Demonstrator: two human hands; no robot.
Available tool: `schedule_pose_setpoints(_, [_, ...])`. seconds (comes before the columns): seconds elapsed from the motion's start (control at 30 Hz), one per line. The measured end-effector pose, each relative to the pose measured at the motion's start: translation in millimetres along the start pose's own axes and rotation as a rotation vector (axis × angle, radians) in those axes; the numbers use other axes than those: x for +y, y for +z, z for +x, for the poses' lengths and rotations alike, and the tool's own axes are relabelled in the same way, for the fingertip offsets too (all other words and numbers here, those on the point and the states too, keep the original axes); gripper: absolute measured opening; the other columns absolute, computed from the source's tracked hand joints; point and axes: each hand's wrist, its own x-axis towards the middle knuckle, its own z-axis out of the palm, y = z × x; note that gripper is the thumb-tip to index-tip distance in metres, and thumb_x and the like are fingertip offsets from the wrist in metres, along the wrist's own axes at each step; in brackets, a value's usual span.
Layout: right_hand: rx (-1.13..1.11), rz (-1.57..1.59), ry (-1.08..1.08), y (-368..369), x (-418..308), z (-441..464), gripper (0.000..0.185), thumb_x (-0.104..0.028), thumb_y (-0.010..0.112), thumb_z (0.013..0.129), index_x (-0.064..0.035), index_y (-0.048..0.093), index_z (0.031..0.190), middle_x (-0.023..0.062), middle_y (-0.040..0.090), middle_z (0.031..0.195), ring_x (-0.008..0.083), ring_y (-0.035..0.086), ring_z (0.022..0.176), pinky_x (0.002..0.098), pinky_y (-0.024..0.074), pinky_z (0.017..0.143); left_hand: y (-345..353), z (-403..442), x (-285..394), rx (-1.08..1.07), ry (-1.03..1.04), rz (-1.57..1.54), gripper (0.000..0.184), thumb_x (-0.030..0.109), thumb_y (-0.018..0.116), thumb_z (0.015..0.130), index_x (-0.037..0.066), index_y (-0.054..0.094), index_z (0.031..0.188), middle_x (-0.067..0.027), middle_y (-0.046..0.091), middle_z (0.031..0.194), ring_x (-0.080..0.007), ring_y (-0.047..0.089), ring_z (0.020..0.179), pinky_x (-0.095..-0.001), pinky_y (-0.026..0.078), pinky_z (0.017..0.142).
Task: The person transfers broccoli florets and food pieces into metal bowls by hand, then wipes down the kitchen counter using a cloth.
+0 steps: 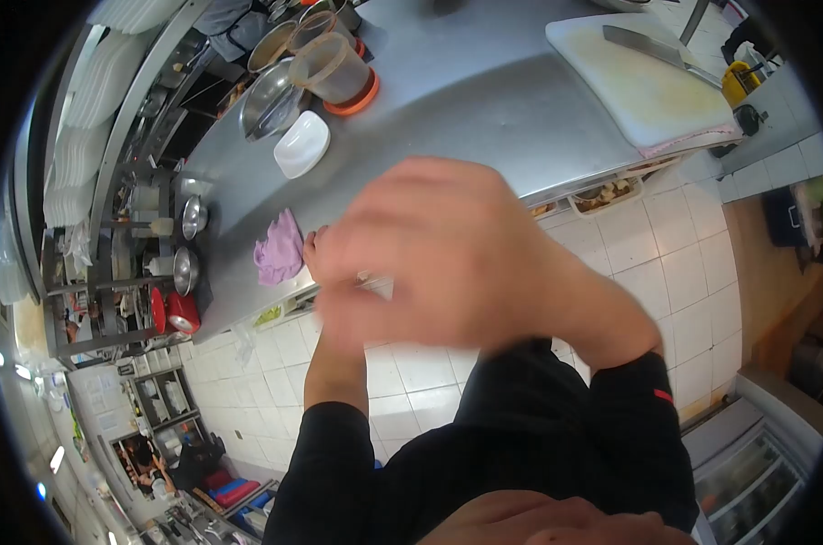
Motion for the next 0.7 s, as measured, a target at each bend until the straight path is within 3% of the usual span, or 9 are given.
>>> schedule_pose_setpoints(0.27, [-0.181, -0.074, -0.210, -49, -61, 50, 0.008, -0.009, 0.074, 0.075, -0.0101, 0.068, 0.080, 0.0008, 0.065, 0.076, 0.0186, 0.063, 0.066, 0.0323, 0.0485, 0.059, -10, 4, 19, -0.031, -0.097, 0.024, 0.037, 0.032, 0.060, 0.089, 0.014, 0.067, 0.120, -0.0158, 0.058, 0.131, -0.0371, 0.052, 0.123, -0.0477, 0.042, 0.103])
schedule_pose_setpoints(0.4, [-0.028, -0.236, -0.306, -97, -39, 28, 0.008, -0.007, 0.073, 0.077, -0.0094, 0.069, 0.083, 0.0016, 0.068, 0.076, 0.0187, 0.064, 0.064, 0.0309, 0.0484, 0.057, -7, 4, 8, -0.108, -0.086, 0.023, 0.037, 0.032, 0.060, 0.088, 0.015, 0.068, 0.120, -0.0149, 0.059, 0.130, -0.0359, 0.052, 0.123, -0.0473, 0.043, 0.103])
schedule_pose_setpoints(0.47, [0.147, -0.391, -0.175, -107, 11, 11, 0.008, -0.006, 0.073, 0.077, -0.0091, 0.070, 0.084, 0.0020, 0.069, 0.077, 0.0188, 0.064, 0.063, 0.0302, 0.0484, 0.056, -5, 0, 9, -0.035, -0.080, 0.027, 0.037, 0.032, 0.062, 0.088, 0.015, 0.068, 0.120, -0.0145, 0.058, 0.130, -0.0360, 0.052, 0.122, -0.0475, 0.042, 0.103])
schedule_pose_setpoints(0.53, [0.269, -0.463, 0.187, -80, 95, -37, 0.006, -0.010, 0.073, 0.081, -0.0086, 0.070, 0.087, 0.0053, 0.070, 0.078, 0.0234, 0.066, 0.066, 0.0321, 0.0507, 0.059, -6, 2, 17, -0.018, -0.093, 0.007, 0.037, 0.031, 0.062, 0.088, 0.014, 0.067, 0.120, -0.0145, 0.058, 0.130, -0.0361, 0.052, 0.123, -0.0475, 0.042, 0.103])
schedule_pose_setpoints(0.57, [0.200, -0.565, 0.343, -63, 125, -65, 0.012, -0.017, 0.074, 0.082, -0.0078, 0.070, 0.090, 0.0077, 0.071, 0.083, 0.0259, 0.068, 0.074, 0.0349, 0.0530, 0.066, -9, 1, 17, -0.022, -0.082, 0.012, 0.037, 0.031, 0.062, 0.087, 0.014, 0.067, 0.120, -0.0149, 0.058, 0.130, -0.0363, 0.051, 0.123, -0.0473, 0.042, 0.103])
schedule_pose_setpoints(0.6, [0.066, -0.553, 0.563, -42, 154, -101, 0.025, -0.026, 0.072, 0.085, -0.0084, 0.071, 0.103, 0.0119, 0.071, 0.102, 0.0301, 0.067, 0.096, 0.0420, 0.0525, 0.084, -12, 0, 16, -0.022, -0.071, 0.017, 0.038, 0.031, 0.063, 0.087, 0.014, 0.067, 0.120, -0.0152, 0.058, 0.130, -0.0366, 0.051, 0.123, -0.0471, 0.042, 0.103])
schedule_pose_setpoints(0.7, [-0.112, -0.656, 0.680, 20, 214, -211, 0.042, -0.033, 0.068, 0.087, -0.0103, 0.064, 0.122, 0.0185, 0.060, 0.127, 0.0365, 0.055, 0.121, 0.0493, 0.0420, 0.102, -9, 0, 10, 0.008, -0.055, 0.000, 0.038, 0.030, 0.063, 0.086, 0.013, 0.067, 0.120, -0.0159, 0.057, 0.129, -0.0370, 0.051, 0.123, -0.0471, 0.041, 0.104])
